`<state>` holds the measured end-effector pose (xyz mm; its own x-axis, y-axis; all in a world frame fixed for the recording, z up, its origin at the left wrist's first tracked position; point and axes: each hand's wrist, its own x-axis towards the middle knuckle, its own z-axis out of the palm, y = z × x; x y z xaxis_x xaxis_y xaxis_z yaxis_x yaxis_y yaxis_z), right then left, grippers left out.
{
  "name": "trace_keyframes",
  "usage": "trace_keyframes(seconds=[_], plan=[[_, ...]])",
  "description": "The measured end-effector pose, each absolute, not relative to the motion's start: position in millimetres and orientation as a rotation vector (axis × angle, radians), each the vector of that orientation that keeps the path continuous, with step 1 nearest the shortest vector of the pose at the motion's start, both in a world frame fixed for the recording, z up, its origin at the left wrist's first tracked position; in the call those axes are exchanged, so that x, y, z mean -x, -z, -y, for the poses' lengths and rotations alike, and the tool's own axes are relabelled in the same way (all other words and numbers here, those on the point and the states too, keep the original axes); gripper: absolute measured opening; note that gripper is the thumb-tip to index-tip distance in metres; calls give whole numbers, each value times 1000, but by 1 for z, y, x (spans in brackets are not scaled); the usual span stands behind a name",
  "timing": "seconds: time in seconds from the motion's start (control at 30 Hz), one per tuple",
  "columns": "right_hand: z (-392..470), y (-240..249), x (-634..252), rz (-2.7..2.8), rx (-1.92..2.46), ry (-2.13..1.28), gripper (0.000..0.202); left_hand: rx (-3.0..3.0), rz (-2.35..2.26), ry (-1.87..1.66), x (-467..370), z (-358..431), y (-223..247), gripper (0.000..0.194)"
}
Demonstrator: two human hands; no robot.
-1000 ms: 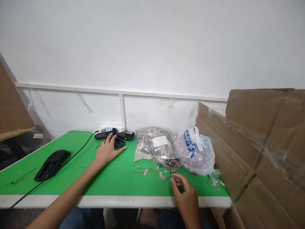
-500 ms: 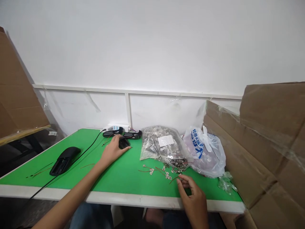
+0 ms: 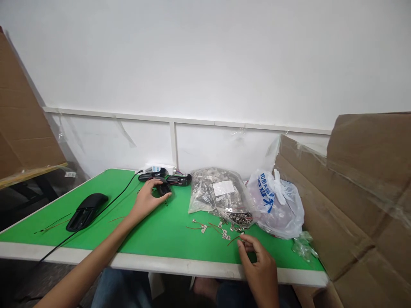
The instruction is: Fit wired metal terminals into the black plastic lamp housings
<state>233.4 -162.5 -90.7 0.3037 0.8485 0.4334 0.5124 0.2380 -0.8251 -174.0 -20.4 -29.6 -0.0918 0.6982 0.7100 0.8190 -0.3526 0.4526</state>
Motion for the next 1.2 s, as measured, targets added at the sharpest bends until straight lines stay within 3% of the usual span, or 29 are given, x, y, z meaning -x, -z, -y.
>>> trace_keyframes(seconds=[0.37, 0.53, 0.8, 0.9, 1.2], plan=[[165, 92, -232, 1363, 1400, -349, 43, 2024, 1569, 1465, 172, 26, 27, 50], [158, 80, -235, 1273, 1315, -578, 45, 2099, 1519, 1481, 149, 36, 9, 50], [59, -34, -196, 893, 935, -667, 54, 2180, 851, 1793, 37, 27, -49, 43], [7, -58, -166, 951, 844, -931, 56, 2172, 734, 1851, 8, 17, -48, 45], [-20, -6, -134, 1100, 829, -1223, 58, 2363, 963, 1847, 29, -1, 5, 34]])
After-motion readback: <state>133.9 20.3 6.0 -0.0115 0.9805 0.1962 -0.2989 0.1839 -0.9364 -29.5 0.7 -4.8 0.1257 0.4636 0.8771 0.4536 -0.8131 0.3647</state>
